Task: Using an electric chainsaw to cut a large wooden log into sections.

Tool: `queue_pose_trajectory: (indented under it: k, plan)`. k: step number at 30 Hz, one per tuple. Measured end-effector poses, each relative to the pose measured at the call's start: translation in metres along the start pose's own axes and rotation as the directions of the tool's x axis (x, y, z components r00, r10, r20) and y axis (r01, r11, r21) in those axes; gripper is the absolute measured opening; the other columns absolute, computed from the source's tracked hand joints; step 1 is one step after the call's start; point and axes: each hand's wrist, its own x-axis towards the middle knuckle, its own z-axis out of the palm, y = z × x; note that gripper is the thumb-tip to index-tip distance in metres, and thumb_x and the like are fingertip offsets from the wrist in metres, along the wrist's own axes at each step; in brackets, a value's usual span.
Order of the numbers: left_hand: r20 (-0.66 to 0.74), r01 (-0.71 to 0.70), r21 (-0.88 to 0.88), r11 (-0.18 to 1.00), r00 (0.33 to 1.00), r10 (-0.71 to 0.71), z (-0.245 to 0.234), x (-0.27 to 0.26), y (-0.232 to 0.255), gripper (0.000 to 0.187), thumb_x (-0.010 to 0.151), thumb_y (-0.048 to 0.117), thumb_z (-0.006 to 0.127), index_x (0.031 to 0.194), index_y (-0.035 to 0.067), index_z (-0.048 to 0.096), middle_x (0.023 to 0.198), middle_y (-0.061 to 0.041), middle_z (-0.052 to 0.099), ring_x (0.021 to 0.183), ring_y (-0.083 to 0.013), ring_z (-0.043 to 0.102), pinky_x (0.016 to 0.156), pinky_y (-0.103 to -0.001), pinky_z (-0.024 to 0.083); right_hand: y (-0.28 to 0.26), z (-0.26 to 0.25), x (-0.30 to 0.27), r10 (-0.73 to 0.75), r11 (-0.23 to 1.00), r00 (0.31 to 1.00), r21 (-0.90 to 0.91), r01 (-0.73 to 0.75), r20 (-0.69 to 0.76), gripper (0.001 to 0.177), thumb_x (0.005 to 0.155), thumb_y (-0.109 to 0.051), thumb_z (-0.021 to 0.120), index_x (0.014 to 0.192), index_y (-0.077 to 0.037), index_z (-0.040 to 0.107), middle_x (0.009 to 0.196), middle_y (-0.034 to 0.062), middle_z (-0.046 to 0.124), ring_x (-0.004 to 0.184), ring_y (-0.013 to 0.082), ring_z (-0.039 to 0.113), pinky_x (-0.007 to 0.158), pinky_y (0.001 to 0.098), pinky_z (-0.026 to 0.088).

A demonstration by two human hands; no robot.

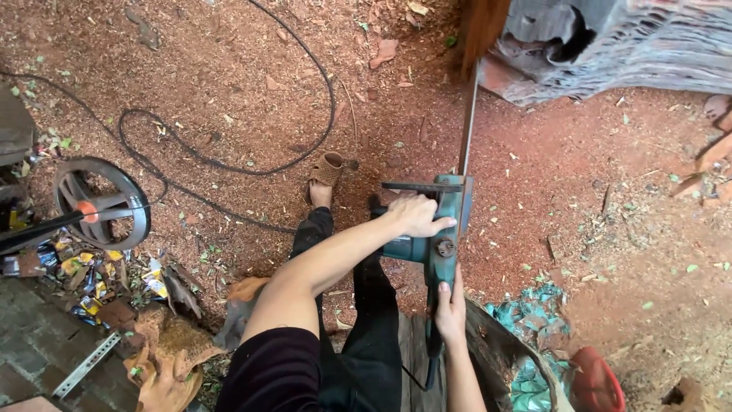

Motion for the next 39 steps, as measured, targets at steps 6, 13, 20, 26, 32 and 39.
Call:
queue_pose_trajectory:
  k: [6,13,20,26,32,39]
  plan:
    - [0.019,-0.036,-0.037,0.999,0.999,0.036,-0.039,-0.015,0.005,0.078,0.089,0.07,0.035,0.103,0.002,0.072,0.109,-0.023,0.074,0.112,-0.0382,0.07,0.091,-0.051,0.055,-0.007,0.001,0.012,-0.052,0.999,0.998,-0.015,0.052,-0.043,0.062,0.106,-0.035,0.04,0.166,-0.021,0.028,0.093,0.0321,0.063,0.065,0.041,0.071,0.053,0.0501,0.056]
    - [0.041,-0.047,-0.015,0.999,0.998,0.047,-0.043,-0.011,0.002,0.078,0.089,0.069,0.034,0.107,0.003,0.071,0.112,-0.021,0.073,0.113,-0.037,0.069,0.093,-0.051,0.055,-0.044,0.003,-0.002,-0.034,0.999,0.997,-0.008,0.034,-0.075,0.059,0.107,-0.034,0.039,0.164,-0.022,0.03,0.09,0.0289,0.066,0.06,0.0355,0.072,0.049,0.0443,0.059]
    - [0.007,-0.071,-0.041,0.997,0.997,0.072,-0.04,-0.008,-0.003,0.076,0.09,0.068,0.036,0.103,0.003,0.073,0.105,-0.021,0.075,0.107,-0.038,0.072,0.089,-0.052,0.056,-0.047,0.006,0.0,-0.047,0.998,0.996,0.033,0.049,-0.075,0.06,0.106,-0.034,0.039,0.164,-0.019,0.031,0.081,0.0283,0.064,0.053,0.0357,0.069,0.043,0.0442,0.057]
    - [0.009,-0.073,-0.019,0.997,0.997,0.073,-0.053,-0.011,0.0,0.076,0.091,0.068,0.034,0.105,0.003,0.072,0.106,-0.021,0.074,0.109,-0.0375,0.071,0.092,-0.051,0.055,-0.056,0.013,0.001,-0.055,0.987,0.995,0.146,0.067,-0.086,0.059,0.107,-0.031,0.038,0.163,-0.015,0.03,0.075,0.024,0.063,0.049,0.0307,0.067,0.038,0.0392,0.056]
    - [0.014,-0.064,-0.019,0.998,0.998,0.064,-0.054,-0.007,0.001,0.072,0.092,0.065,0.036,0.106,0.003,0.071,0.108,-0.021,0.074,0.111,-0.0385,0.07,0.093,-0.052,0.054,-0.06,0.008,0.002,-0.084,0.991,0.994,0.097,0.091,-0.074,0.06,0.106,-0.032,0.039,0.163,-0.015,0.03,0.08,0.0272,0.062,0.051,0.0333,0.068,0.039,0.0425,0.056]
    - [-0.015,-0.059,-0.008,0.998,0.998,0.059,-0.044,0.0,-0.001,0.073,0.091,0.067,0.037,0.104,0.005,0.071,0.107,-0.019,0.074,0.11,-0.038,0.071,0.092,-0.051,0.055,-0.058,0.006,0.005,-0.099,0.985,0.993,0.134,0.108,-0.071,0.059,0.107,-0.03,0.038,0.162,-0.013,0.03,0.073,0.0242,0.062,0.049,0.0323,0.067,0.037,0.0392,0.056]
